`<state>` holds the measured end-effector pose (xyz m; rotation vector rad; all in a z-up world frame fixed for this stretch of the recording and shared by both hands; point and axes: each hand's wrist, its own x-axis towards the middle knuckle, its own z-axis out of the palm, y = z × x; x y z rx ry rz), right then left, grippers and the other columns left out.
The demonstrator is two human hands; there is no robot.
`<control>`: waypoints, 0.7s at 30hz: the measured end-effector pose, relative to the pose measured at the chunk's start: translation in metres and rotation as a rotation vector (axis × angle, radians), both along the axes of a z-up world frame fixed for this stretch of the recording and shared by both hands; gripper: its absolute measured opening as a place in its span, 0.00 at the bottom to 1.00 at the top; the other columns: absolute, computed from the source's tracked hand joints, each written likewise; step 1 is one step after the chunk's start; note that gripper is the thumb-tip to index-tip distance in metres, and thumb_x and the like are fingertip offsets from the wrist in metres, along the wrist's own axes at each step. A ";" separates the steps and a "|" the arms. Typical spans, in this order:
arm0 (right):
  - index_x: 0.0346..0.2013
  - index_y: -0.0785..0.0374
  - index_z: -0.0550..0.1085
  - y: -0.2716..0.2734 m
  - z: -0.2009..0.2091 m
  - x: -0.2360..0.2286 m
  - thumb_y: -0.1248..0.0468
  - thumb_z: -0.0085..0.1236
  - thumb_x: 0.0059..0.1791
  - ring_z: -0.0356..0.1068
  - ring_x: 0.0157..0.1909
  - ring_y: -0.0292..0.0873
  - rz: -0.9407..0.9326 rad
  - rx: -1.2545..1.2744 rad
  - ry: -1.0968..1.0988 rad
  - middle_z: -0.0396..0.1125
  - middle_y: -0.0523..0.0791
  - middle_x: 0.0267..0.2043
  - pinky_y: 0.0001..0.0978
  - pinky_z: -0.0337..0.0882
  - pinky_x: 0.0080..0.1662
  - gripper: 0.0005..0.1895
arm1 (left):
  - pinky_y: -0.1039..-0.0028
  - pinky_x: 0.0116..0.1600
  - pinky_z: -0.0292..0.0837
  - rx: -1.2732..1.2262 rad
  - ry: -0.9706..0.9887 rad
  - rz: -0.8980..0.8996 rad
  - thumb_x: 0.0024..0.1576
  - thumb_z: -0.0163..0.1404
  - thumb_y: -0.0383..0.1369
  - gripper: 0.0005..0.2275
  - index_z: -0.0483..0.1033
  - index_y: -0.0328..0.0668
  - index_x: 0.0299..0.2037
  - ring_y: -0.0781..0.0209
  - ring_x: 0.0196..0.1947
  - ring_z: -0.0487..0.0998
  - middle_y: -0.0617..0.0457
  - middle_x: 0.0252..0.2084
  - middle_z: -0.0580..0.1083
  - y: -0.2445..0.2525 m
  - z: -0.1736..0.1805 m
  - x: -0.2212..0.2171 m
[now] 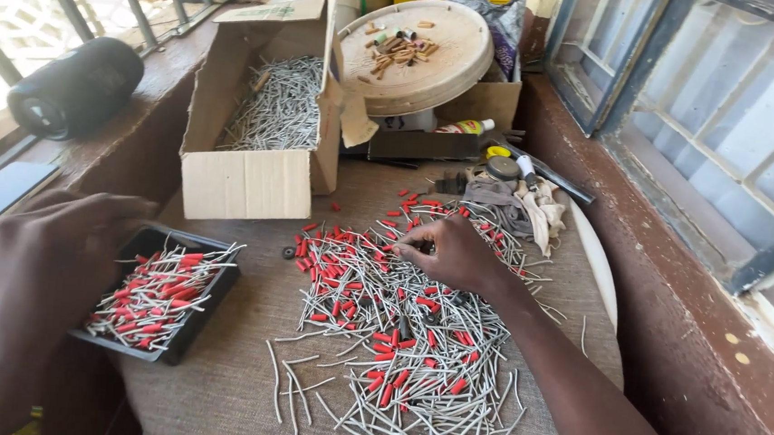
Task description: The person repeatedly picks red plastic caps and short grey wires from a pile on a table, inserts the wire into the cap, and places the assembled unit into a black tray. The process is continuous and repetitive throughout the clip.
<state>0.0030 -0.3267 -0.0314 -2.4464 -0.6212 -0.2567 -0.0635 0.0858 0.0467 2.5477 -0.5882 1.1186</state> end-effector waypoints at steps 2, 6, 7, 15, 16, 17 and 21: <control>0.47 0.54 0.82 -0.002 0.003 -0.002 0.52 0.61 0.48 0.70 0.27 0.35 0.012 0.021 -0.021 0.80 0.43 0.42 0.31 0.71 0.34 0.17 | 0.69 0.50 0.73 -0.015 0.061 -0.109 0.51 0.54 0.16 0.16 0.85 0.47 0.44 0.60 0.38 0.79 0.55 0.40 0.82 -0.052 0.005 0.009; 0.71 0.62 0.61 0.000 0.014 -0.013 0.63 0.76 0.39 0.75 0.53 0.47 0.289 0.401 0.177 0.70 0.55 0.61 0.40 0.74 0.57 0.49 | 0.50 0.44 0.77 -0.059 0.579 -0.383 0.56 0.53 0.31 0.07 0.82 0.46 0.41 0.36 0.38 0.82 0.44 0.33 0.81 -0.168 -0.022 0.046; 0.71 0.62 0.61 -0.001 0.006 -0.007 0.63 0.76 0.39 0.75 0.53 0.47 0.295 0.393 0.180 0.70 0.55 0.61 0.40 0.74 0.57 0.49 | 0.50 0.44 0.77 -0.069 0.578 -0.378 0.56 0.53 0.31 0.07 0.82 0.46 0.41 0.36 0.38 0.82 0.44 0.33 0.81 -0.189 -0.043 0.062; 0.48 0.60 0.82 -0.012 -0.015 0.009 0.67 0.66 0.47 0.79 0.41 0.43 -0.030 0.192 0.218 0.80 0.49 0.40 0.39 0.77 0.48 0.14 | 0.51 0.44 0.79 -0.216 0.681 -0.621 0.59 0.51 0.27 0.07 0.78 0.38 0.46 0.38 0.39 0.83 0.38 0.36 0.81 -0.221 -0.126 0.127; 0.48 0.60 0.82 -0.013 -0.014 0.011 0.67 0.66 0.47 0.79 0.41 0.43 -0.028 0.195 0.225 0.80 0.49 0.40 0.39 0.77 0.48 0.14 | 0.51 0.44 0.79 -0.216 0.688 -0.617 0.59 0.51 0.27 0.07 0.78 0.38 0.46 0.38 0.39 0.83 0.38 0.36 0.81 -0.218 -0.127 0.128; 0.48 0.58 0.82 -0.013 -0.013 0.013 0.67 0.65 0.47 0.80 0.42 0.44 -0.039 0.175 0.200 0.80 0.49 0.39 0.39 0.76 0.49 0.14 | 0.51 0.44 0.79 -0.236 0.673 -0.632 0.59 0.51 0.27 0.08 0.78 0.42 0.47 0.41 0.39 0.84 0.40 0.36 0.81 -0.215 -0.127 0.128; 0.53 0.62 0.80 -0.012 0.000 0.004 0.73 0.58 0.49 0.78 0.52 0.50 -0.033 0.196 0.156 0.78 0.52 0.48 0.44 0.74 0.55 0.18 | 0.49 0.46 0.77 -0.075 0.544 -0.615 0.59 0.44 0.22 0.13 0.76 0.47 0.50 0.34 0.44 0.81 0.40 0.40 0.80 -0.208 -0.127 0.128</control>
